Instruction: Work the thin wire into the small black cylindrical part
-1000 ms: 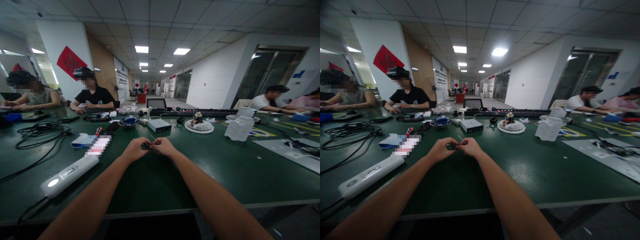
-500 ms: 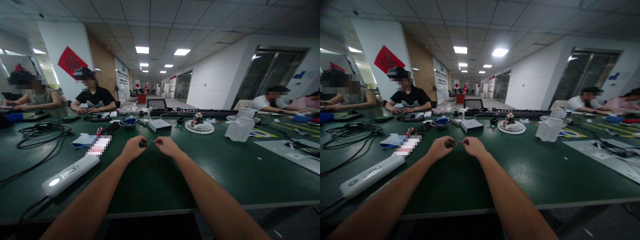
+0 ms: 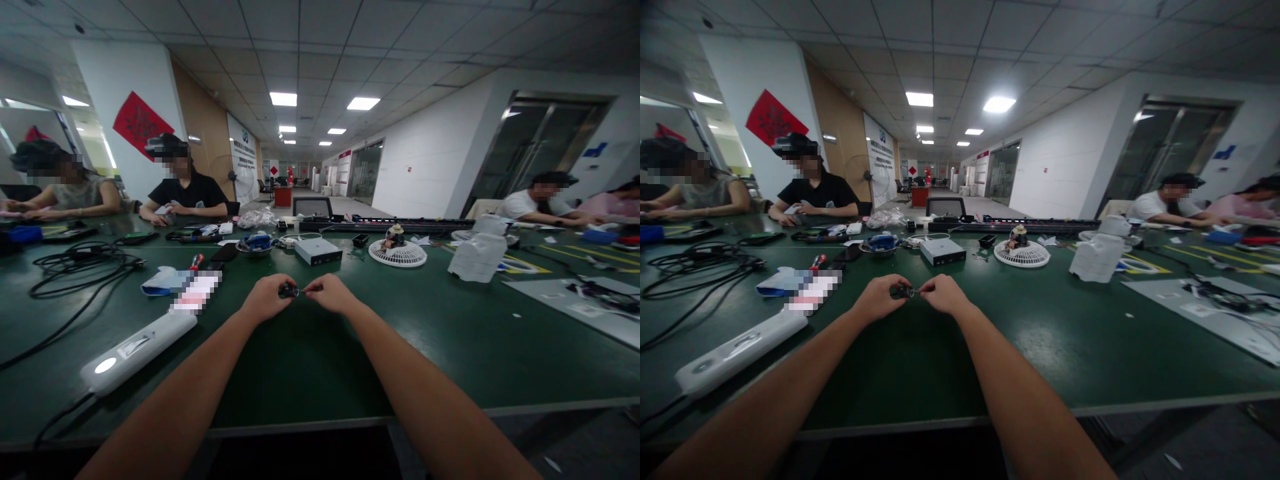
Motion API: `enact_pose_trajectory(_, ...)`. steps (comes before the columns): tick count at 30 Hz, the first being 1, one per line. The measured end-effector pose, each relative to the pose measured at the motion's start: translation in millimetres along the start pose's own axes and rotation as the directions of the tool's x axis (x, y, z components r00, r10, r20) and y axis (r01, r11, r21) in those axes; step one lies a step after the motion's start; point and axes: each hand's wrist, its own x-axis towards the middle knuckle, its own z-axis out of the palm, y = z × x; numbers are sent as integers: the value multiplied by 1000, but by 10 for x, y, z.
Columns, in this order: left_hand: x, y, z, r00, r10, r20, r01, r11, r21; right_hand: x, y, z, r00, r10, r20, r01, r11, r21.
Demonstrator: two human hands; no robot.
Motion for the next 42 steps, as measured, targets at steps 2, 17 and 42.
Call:
enact_pose_trajectory(2, 1, 12, -14, 1000, 5, 0, -5, 1000, 21, 3, -1, 3, 1000, 27, -10, -27, 1000, -2)
enact_pose_trajectory(17, -10, 89, 48, 995, 19, 99, -27, 996, 84, 2, -19, -24, 975, 175, 139, -185, 981, 66)
enact_pose_trajectory(42, 15, 5, 3, 987, -154, -40, 158, 977, 140, 73, -39, 116, 968, 212, -137, -220, 974, -50)
